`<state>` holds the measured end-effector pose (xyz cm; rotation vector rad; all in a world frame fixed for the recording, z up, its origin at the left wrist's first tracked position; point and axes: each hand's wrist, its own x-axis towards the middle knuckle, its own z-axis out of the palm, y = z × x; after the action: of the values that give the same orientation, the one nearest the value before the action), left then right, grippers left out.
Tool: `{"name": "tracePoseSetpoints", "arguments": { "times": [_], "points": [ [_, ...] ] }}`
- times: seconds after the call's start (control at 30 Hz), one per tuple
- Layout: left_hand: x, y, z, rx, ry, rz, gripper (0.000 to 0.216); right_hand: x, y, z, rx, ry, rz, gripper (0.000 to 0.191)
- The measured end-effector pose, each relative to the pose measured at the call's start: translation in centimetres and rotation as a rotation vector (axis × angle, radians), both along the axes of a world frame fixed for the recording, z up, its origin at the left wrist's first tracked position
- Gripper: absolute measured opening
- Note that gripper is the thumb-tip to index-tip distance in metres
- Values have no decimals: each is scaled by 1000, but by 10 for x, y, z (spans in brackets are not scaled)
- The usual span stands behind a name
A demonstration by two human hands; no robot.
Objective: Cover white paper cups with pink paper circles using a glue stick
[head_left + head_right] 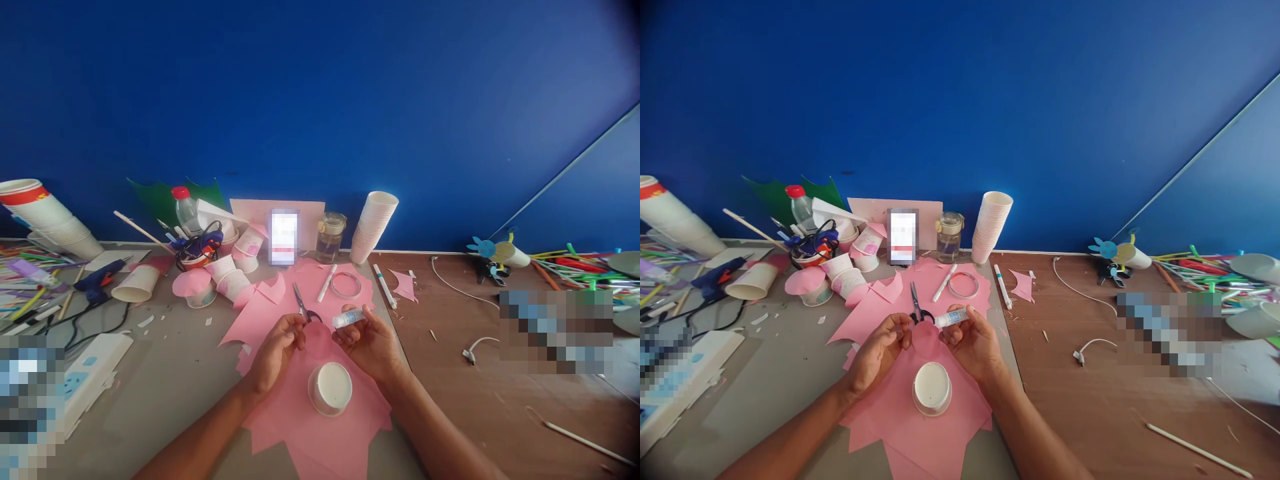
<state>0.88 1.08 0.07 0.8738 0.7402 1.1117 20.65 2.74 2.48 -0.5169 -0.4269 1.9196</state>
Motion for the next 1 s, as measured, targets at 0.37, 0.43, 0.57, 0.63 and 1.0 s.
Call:
{"name": "tracePoseSetpoints", "arguments": {
  "times": [0.37, 0.43, 0.57, 0.63, 1.0],
  "points": [
    [6, -4, 14, 34, 40, -48, 21, -4, -5, -1, 231, -362, -102, 25],
    [5, -3, 14, 49, 79, -84, 23, -4, -6, -3, 254, -374, -99, 26],
    [3, -3, 13, 33, 61, -86, 28, -2, -8, -6, 265, -356, -60, 27],
    [2, -2, 14, -27, -25, -78, 32, -2, -8, -6, 282, -361, -50, 27],
    [4, -4, 21, -108, -29, -131, 26, -4, -11, 3, 350, -420, -30, 31]
  ]
}}
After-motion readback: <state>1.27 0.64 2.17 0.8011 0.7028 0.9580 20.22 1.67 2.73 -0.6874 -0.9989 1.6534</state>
